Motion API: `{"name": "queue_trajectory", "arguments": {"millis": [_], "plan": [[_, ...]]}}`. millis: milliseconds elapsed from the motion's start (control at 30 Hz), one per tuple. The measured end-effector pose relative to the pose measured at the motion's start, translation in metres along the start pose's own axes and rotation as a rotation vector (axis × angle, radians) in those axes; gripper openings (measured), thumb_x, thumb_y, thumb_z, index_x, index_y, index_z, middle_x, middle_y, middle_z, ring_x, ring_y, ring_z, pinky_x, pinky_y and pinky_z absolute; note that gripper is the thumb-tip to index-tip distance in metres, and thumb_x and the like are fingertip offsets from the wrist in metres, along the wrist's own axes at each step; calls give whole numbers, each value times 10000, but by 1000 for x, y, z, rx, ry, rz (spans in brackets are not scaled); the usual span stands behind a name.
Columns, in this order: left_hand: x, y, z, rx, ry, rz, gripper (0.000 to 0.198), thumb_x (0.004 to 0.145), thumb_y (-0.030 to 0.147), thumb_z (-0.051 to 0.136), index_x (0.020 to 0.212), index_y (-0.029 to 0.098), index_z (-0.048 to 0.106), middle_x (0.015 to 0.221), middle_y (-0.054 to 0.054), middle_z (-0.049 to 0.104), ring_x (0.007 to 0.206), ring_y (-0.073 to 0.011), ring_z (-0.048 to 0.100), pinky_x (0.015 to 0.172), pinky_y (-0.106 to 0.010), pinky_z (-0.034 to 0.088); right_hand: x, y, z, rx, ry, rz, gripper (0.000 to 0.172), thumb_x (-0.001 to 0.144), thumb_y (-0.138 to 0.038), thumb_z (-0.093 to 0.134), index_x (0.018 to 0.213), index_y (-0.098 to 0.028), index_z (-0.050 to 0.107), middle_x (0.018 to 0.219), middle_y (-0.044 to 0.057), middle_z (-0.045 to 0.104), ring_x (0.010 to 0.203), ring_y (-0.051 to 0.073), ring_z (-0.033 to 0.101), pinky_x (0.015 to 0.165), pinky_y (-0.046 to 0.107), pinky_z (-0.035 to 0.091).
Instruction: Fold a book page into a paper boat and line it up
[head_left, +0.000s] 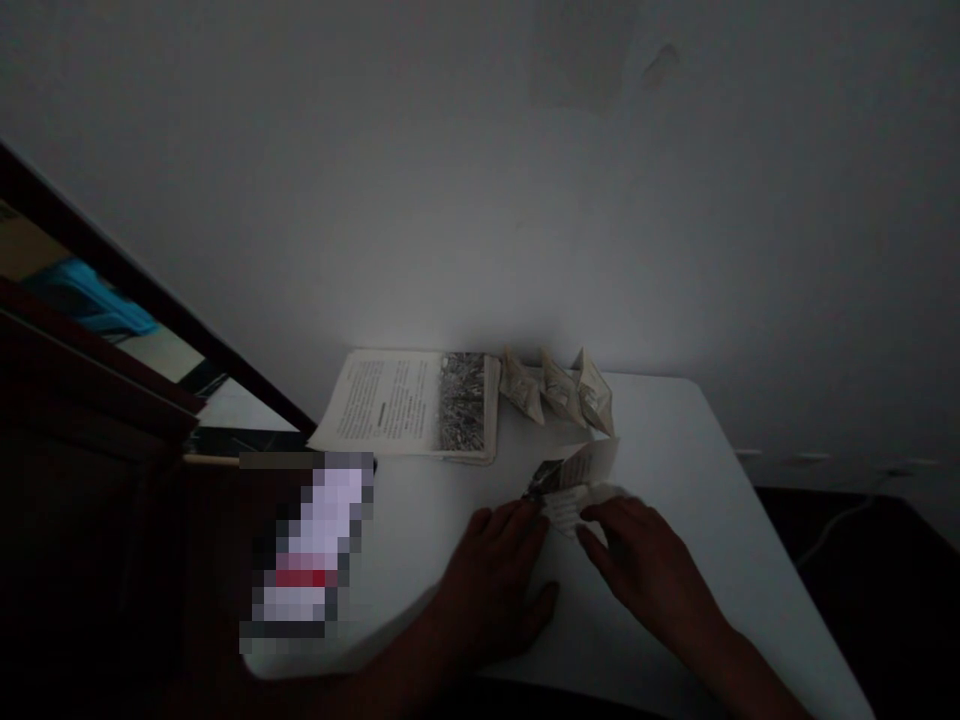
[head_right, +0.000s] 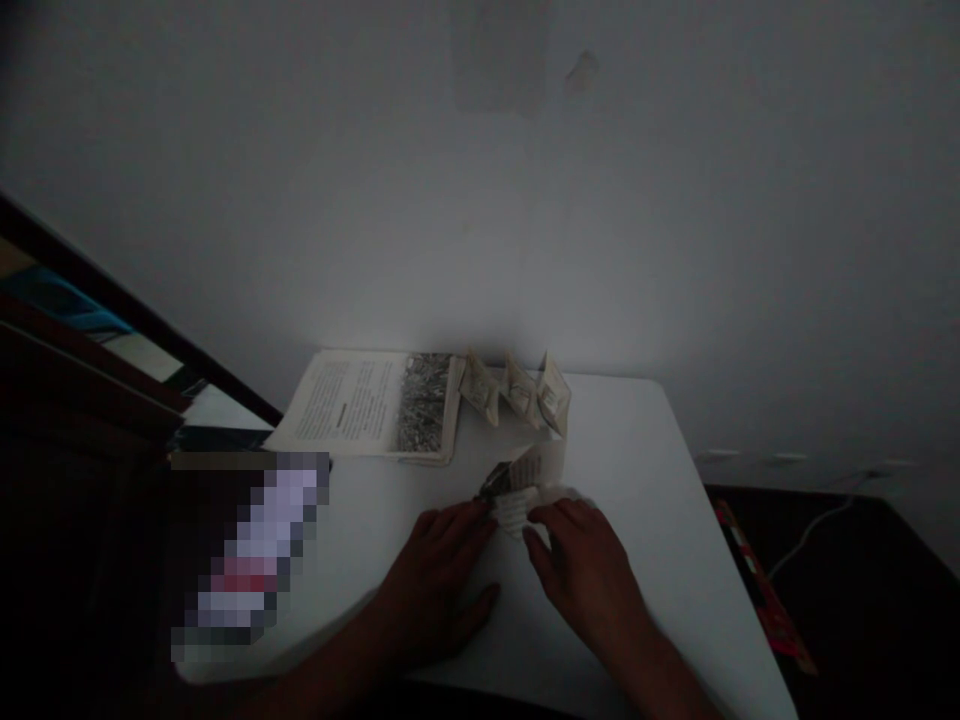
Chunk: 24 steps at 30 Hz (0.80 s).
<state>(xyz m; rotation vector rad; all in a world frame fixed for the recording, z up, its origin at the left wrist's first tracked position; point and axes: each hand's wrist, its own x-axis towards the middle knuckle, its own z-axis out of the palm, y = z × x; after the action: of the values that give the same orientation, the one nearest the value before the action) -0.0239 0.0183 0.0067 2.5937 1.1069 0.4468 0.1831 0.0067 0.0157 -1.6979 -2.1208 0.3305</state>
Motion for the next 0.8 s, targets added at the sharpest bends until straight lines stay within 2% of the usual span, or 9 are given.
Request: {"name": "queue_trajectory", "arguments": {"millis": [333, 600, 800], "plan": [[0, 2, -2, -1, 18, 2, 500, 793, 373, 517, 1243, 160, 470, 1310, -139, 478, 1174, -303, 436, 938, -470, 356, 16, -2, -3, -78, -123, 78, 125, 768, -332, 596, 821, -225, 634, 801, 36, 638, 768, 215, 592, 679, 324, 433], [0, 0, -2, -9, -8, -9, 510, 795, 376, 507, 1254, 159, 460, 1331, -138, 458, 1189, -306, 419, 950, -474, 338, 9, 4, -10, -33, -163, 122, 143, 774, -343, 587, 854, -241, 649, 752, 11, 654, 716, 196, 600, 650, 306, 422], [1, 0, -2, -13, 4, -6, 503, 795, 368, 509, 1255, 170, 458, 1333, -123, 464, 1174, -295, 433, 937, -465, 340, 6, 8, -10, -20, -146, 127, 149, 763, -340, 588, 862, -250, 655, 758, 9, 660, 718, 196, 606, 652, 305, 430]]}}
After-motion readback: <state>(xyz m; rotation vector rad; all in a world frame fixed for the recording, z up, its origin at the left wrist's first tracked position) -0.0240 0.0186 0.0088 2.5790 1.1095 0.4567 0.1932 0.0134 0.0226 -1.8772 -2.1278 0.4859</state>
